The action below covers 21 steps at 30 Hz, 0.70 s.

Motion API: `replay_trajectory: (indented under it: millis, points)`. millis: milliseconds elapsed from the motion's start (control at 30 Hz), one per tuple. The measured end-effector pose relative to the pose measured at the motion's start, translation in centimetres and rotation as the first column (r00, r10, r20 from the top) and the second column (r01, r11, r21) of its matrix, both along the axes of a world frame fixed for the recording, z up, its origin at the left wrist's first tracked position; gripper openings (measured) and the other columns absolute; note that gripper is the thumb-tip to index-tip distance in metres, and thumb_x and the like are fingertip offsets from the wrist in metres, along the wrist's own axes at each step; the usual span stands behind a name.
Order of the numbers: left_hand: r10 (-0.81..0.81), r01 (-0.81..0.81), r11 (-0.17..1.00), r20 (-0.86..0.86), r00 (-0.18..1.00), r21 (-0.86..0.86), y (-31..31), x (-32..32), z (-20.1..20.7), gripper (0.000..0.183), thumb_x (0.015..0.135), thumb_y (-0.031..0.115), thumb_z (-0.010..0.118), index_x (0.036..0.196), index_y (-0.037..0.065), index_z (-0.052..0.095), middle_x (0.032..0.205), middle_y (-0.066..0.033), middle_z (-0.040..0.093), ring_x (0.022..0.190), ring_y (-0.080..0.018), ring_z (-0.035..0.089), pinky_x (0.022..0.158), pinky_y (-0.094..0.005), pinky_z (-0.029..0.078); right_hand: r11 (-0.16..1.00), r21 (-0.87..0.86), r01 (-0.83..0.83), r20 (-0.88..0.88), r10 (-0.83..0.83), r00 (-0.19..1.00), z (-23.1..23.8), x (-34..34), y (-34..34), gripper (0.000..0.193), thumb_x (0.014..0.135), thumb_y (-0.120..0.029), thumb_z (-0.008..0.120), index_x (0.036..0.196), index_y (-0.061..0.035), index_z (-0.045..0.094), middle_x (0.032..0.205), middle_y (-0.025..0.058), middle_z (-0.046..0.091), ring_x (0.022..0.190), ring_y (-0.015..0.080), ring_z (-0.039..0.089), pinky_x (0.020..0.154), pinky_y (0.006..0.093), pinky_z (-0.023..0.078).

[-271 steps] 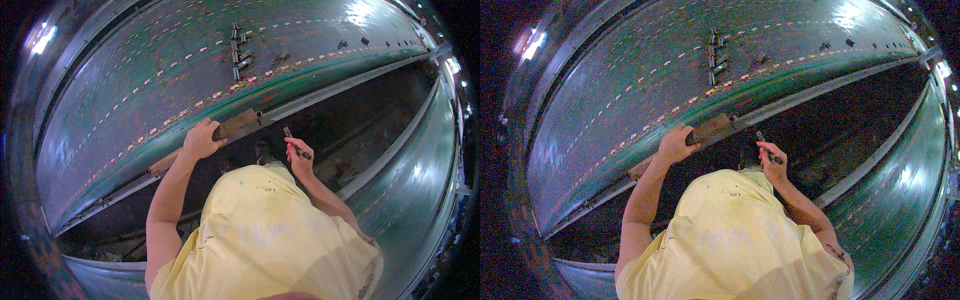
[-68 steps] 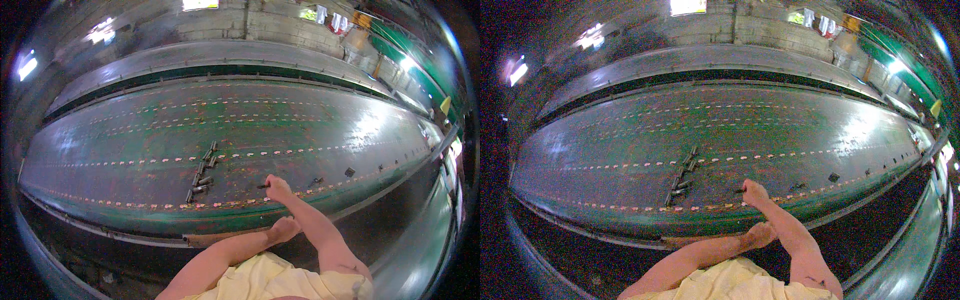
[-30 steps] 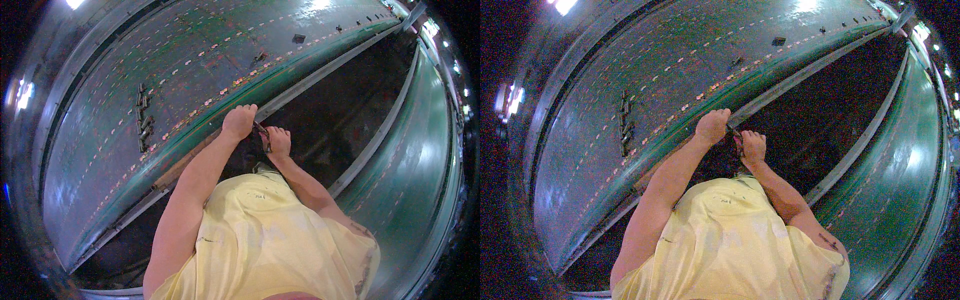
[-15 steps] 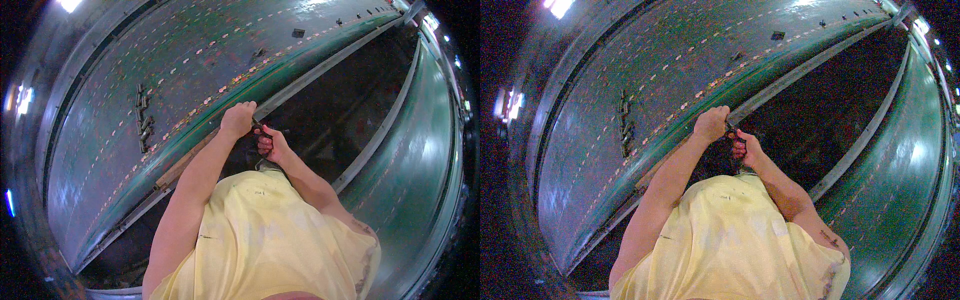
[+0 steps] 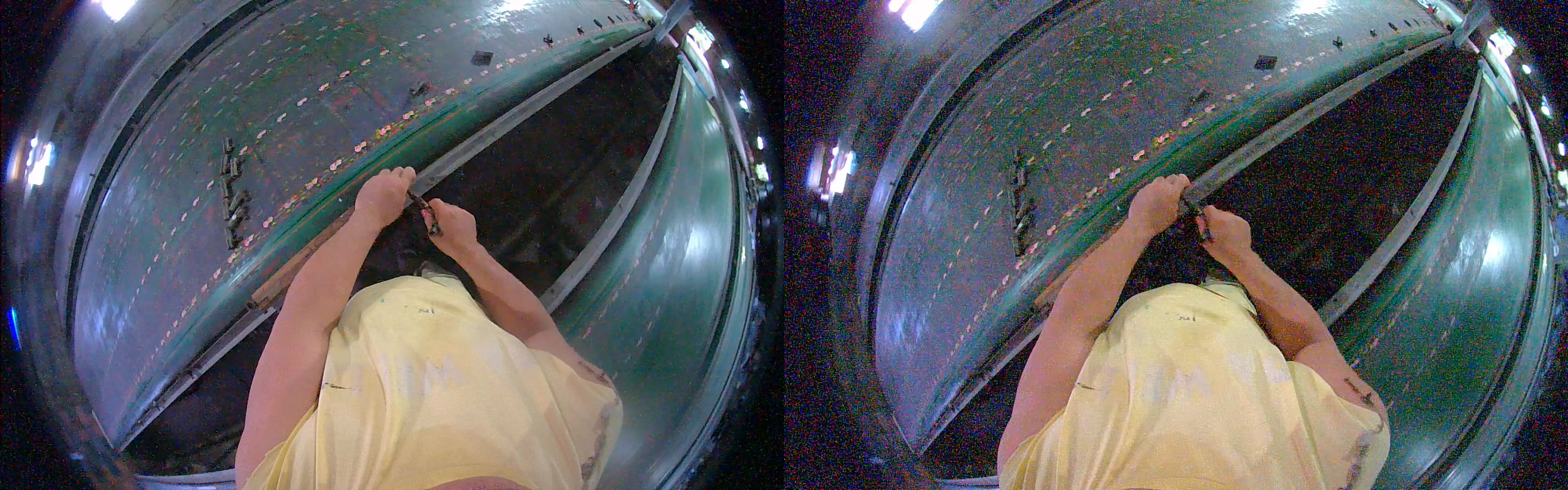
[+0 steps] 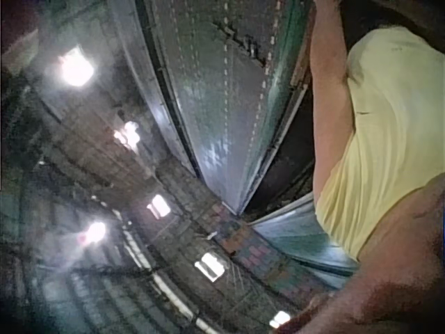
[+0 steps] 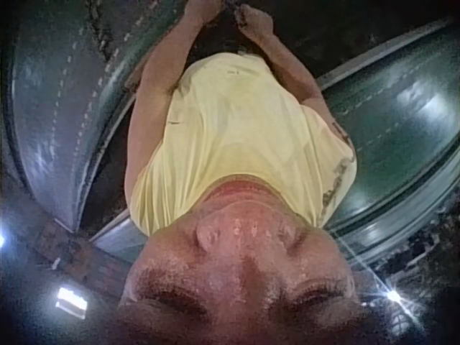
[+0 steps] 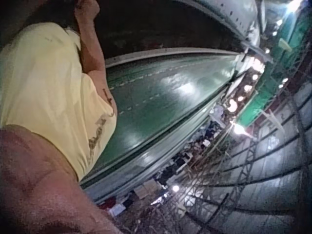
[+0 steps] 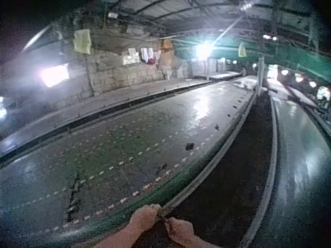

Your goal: The person repeatedly picks up small metal clips from a green conveyor belt and uses a wooden block to press or adjust them. The person handles the clips one at a time, placing them back on the belt after each adjustment.

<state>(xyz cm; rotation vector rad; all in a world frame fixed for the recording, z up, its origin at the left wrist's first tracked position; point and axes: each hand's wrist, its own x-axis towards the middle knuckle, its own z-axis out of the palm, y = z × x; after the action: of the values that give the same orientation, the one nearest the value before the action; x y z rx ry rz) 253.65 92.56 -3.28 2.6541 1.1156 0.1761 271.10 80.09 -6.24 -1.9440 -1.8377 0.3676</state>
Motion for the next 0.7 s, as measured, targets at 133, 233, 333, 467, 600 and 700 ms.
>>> replay_trajectory:
  millis: [133, 233, 333, 467, 600, 700]
  points:
    - [-0.001, 0.001, 1.000, -0.003, 1.000, 0.003, 0.0, 0.2, 0.7, 0.023, 0.101, 0.008, 0.061, 0.124, 0.009, 0.059, 0.122, -0.0151, 0.072, 0.119, -0.0385, 0.072, 0.097, -0.0503, 0.062, 0.997, 0.021, -0.078, 0.085, 0.076, 0.993, -0.5, 0.2, -0.2, 0.015, 0.102, -0.023, 0.073, 0.108, -0.0101, 0.069, 0.088, 0.0143, 0.075, 0.084, 0.0386, 0.075, 0.072, 0.0541, 0.058]
    - [0.006, -0.006, 1.000, -0.007, 1.000, 0.000, 0.0, 0.3, 0.6, 0.021, 0.101, 0.009, 0.061, 0.122, 0.008, 0.060, 0.121, -0.0153, 0.073, 0.117, -0.0390, 0.073, 0.096, -0.0504, 0.063, 0.989, 0.125, -0.084, 0.152, 0.065, 0.986, -2.0, 0.0, 0.2, 0.020, 0.097, -0.027, 0.076, 0.102, -0.0115, 0.066, 0.088, 0.0134, 0.075, 0.085, 0.0371, 0.076, 0.072, 0.0528, 0.059]
    - [0.003, -0.003, 1.000, -0.016, 1.000, 0.002, 0.2, 0.3, 0.5, 0.021, 0.101, 0.009, 0.061, 0.122, 0.007, 0.060, 0.120, -0.0157, 0.074, 0.114, -0.0391, 0.074, 0.094, -0.0501, 0.064, 0.961, 0.267, -0.078, 0.153, 0.038, 0.988, -2.8, -0.3, 0.1, 0.017, 0.095, -0.024, 0.076, 0.100, -0.0109, 0.065, 0.087, 0.0139, 0.074, 0.082, 0.0377, 0.075, 0.070, 0.0537, 0.057]
    - [-0.003, 0.003, 1.000, -0.010, 1.000, 0.005, 0.1, 0.4, 0.3, 0.021, 0.101, 0.009, 0.061, 0.122, 0.006, 0.060, 0.119, -0.0164, 0.074, 0.113, -0.0385, 0.075, 0.092, -0.0492, 0.065, 0.952, 0.275, 0.133, -0.065, -0.120, 0.991, -4.1, -2.3, -0.5, 0.011, 0.101, -0.020, 0.071, 0.100, -0.0105, 0.066, 0.079, 0.0131, 0.071, 0.073, 0.0387, 0.071, 0.065, 0.0502, 0.053]
    - [0.008, -0.010, 0.999, 0.047, 0.999, 0.046, -0.1, 0.5, 0.0, 0.019, 0.103, 0.010, 0.059, 0.122, 0.009, 0.061, 0.113, -0.0170, 0.074, 0.109, -0.0388, 0.075, 0.092, -0.0514, 0.064, 0.981, -0.015, 0.192, -0.610, -0.161, 0.776, -6.6, -2.2, 0.5, 0.011, 0.107, -0.020, 0.068, 0.101, -0.0115, 0.067, 0.072, 0.0053, 0.065, 0.065, 0.0285, 0.066, 0.060, 0.0421, 0.048]
    - [0.002, -0.002, 0.999, -0.022, 1.000, 0.033, -0.3, 0.5, 0.2, 0.022, 0.101, 0.008, 0.061, 0.123, 0.007, 0.060, 0.117, -0.0161, 0.074, 0.112, -0.0380, 0.074, 0.091, -0.0489, 0.065, 0.870, -0.481, -0.105, -0.867, -0.490, -0.089, -5.1, -1.4, 0.2, 0.020, 0.112, -0.032, 0.065, 0.101, -0.0153, 0.068, 0.066, -0.0059, 0.051, 0.057, 0.0139, 0.047, 0.054, 0.0344, 0.037]
